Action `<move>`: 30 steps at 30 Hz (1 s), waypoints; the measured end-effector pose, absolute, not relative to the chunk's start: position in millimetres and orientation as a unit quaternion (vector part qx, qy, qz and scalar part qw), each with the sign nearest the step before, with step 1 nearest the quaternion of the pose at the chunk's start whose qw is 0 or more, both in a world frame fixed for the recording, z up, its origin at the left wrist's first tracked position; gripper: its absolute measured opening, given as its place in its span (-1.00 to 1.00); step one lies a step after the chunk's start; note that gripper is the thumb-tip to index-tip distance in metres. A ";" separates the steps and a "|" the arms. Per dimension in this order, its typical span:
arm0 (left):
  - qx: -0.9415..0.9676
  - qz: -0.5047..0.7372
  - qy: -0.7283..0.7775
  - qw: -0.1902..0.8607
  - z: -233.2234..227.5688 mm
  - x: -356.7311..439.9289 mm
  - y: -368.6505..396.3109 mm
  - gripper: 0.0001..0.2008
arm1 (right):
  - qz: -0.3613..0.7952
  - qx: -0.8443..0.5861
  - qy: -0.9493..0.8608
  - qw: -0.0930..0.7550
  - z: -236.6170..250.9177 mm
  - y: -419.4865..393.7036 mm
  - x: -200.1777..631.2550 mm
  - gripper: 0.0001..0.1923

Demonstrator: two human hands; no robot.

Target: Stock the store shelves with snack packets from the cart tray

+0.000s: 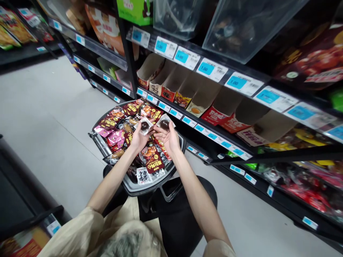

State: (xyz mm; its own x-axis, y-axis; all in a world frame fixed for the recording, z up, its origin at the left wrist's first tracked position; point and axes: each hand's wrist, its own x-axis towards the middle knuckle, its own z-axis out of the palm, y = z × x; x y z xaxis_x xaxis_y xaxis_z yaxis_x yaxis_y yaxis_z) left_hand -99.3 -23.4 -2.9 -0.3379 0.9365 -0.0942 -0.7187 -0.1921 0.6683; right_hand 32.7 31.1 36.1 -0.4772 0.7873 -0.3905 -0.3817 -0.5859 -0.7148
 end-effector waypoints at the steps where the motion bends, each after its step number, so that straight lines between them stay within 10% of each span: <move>1: 0.167 0.756 0.313 0.550 -2.2 -98.7 -23.7 -0.54 | 0.811 -0.380 -0.272 0.352 35.3 31.8 33.0 -0.51; 30: 0.215 0.801 0.328 0.453 -4.8 -102.6 -23.7 -0.63 | 0.791 -0.401 -0.299 0.354 32.3 29.1 33.5 -0.38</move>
